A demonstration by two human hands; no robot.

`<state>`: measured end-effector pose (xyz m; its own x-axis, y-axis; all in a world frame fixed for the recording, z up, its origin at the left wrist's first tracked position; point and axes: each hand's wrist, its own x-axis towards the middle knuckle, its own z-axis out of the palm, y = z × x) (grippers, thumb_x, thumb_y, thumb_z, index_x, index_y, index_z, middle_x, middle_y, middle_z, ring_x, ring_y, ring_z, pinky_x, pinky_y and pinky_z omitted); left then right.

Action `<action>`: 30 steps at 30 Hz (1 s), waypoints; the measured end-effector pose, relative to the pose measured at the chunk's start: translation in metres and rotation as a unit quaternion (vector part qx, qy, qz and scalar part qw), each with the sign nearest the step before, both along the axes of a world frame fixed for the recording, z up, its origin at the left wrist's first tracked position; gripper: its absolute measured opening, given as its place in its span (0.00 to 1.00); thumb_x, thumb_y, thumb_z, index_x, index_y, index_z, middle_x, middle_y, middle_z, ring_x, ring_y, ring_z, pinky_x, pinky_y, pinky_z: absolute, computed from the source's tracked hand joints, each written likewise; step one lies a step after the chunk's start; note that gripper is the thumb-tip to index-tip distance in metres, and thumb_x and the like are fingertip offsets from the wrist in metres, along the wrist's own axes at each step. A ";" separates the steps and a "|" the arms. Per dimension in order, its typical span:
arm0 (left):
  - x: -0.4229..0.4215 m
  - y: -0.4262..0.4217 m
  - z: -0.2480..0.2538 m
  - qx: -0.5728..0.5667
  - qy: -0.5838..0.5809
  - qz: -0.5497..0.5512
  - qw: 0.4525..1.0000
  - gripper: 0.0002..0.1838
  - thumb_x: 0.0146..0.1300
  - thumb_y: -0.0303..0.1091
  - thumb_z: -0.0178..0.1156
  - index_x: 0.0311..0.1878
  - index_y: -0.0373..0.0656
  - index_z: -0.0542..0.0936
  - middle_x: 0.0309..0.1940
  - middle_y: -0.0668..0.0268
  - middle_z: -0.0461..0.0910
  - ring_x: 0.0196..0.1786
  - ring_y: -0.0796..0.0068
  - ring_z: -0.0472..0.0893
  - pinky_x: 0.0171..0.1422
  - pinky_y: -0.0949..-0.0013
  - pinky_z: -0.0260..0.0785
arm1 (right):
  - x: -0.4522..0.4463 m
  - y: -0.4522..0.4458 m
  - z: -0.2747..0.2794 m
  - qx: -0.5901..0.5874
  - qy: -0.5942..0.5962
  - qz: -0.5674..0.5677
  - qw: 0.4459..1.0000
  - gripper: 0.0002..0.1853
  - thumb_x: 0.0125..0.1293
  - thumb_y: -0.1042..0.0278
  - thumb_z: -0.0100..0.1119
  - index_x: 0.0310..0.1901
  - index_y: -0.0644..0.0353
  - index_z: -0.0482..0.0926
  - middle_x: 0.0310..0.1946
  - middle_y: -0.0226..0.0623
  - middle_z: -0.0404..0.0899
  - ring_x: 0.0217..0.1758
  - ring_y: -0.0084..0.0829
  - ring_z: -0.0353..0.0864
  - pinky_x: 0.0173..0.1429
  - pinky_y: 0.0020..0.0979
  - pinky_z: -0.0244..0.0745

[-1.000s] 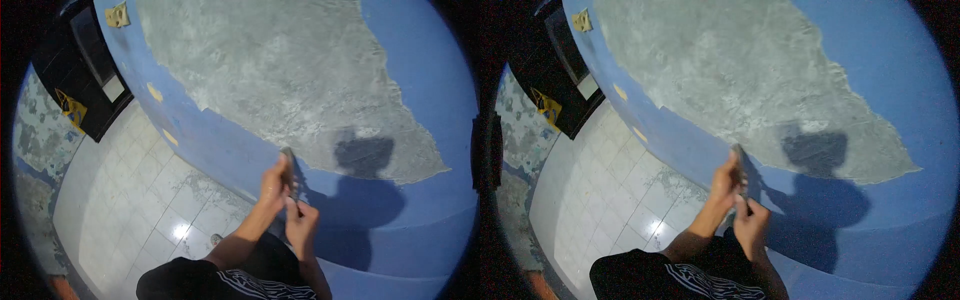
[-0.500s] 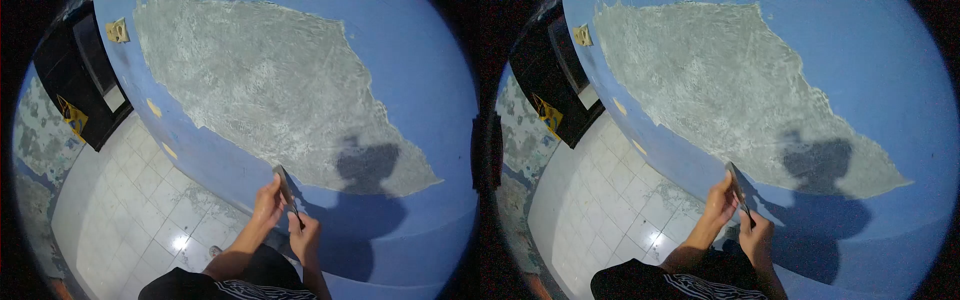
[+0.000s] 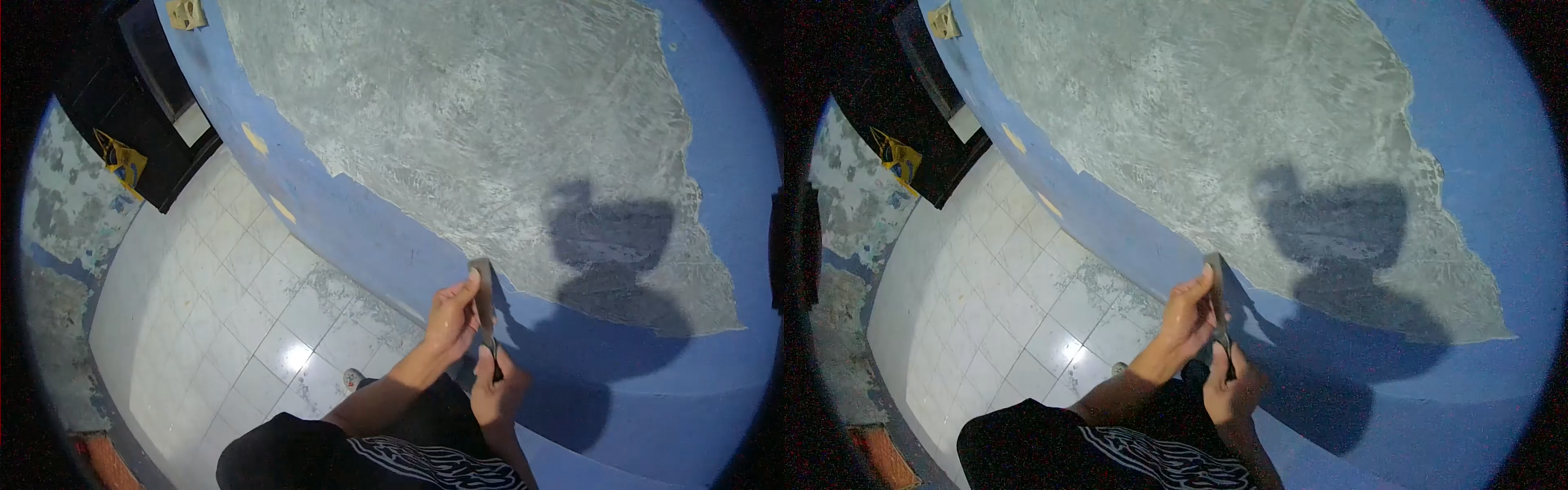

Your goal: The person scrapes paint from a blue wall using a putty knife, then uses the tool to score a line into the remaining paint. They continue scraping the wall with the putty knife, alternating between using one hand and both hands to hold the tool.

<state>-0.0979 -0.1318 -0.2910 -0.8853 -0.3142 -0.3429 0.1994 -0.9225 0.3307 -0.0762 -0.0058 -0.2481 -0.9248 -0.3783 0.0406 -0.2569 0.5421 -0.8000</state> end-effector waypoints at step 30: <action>-0.002 -0.010 0.013 0.024 0.019 0.034 0.999 0.21 0.69 0.54 0.56 0.32 0.44 0.77 0.21 0.67 0.78 0.22 0.75 0.77 0.29 0.72 0.73 | -0.009 -0.019 0.013 0.014 0.137 0.080 0.987 0.10 0.68 0.72 0.57 0.45 0.68 0.81 0.28 0.54 0.81 0.32 0.46 0.86 0.34 0.36 0.76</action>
<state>-0.1000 -0.1413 -0.2779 -0.8752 -0.3577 -0.3255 0.2736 -0.9212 0.2768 -0.0856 -0.0249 -0.2353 -0.8088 -0.5230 0.2688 -0.5457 0.4973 -0.6744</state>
